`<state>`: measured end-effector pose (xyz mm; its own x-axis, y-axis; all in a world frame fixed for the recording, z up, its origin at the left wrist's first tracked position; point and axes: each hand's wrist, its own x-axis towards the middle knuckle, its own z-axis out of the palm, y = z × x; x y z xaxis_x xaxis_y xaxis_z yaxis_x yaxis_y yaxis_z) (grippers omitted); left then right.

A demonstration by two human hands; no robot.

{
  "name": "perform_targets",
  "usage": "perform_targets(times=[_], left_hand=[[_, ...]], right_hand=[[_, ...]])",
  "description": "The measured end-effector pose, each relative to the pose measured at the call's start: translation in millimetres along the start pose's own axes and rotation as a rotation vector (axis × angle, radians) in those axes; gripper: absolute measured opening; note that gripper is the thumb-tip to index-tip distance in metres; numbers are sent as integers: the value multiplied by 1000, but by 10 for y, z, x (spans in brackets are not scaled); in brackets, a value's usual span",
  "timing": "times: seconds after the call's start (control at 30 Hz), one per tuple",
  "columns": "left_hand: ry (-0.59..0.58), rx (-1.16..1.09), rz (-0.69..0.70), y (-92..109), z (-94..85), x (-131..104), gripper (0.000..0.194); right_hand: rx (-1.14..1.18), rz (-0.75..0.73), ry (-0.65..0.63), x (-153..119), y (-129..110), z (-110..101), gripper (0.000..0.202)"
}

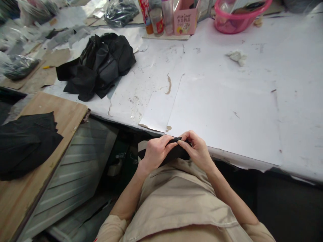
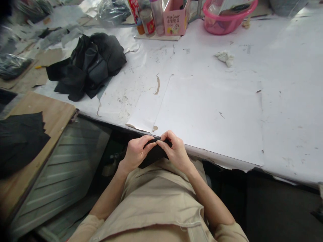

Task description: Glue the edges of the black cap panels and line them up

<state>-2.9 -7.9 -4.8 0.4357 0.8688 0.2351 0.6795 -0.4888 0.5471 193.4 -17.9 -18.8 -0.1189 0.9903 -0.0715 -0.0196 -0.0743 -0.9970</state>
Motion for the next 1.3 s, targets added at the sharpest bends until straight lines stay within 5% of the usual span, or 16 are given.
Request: perform_targets(times=[0.13,0.33,0.5,0.8,1.07,1.3], left_hand=[[-13,-5,-38,-111,-23,-127,40],[-45,-114,-155,-223,-80,-342,41],[-18,-235,-215,-212,-56,-340,37],[-94,-464,-398,-223,-47,-321,36],[-121,-555,-555,-136,-79,-291,23],[-167,-572,-594,-170,-33,-288,24]], right_hand=[[-3,9,90,-8,51,-111,19],[8,-16,34,23,109,-95,16],[-25,-123,85,42,98,-28,13],[-19,-99,114,14,176,-22,14],[-113,-112,-112,78,170,-135,16],[-96,-129,-144,76,213,-122,10]])
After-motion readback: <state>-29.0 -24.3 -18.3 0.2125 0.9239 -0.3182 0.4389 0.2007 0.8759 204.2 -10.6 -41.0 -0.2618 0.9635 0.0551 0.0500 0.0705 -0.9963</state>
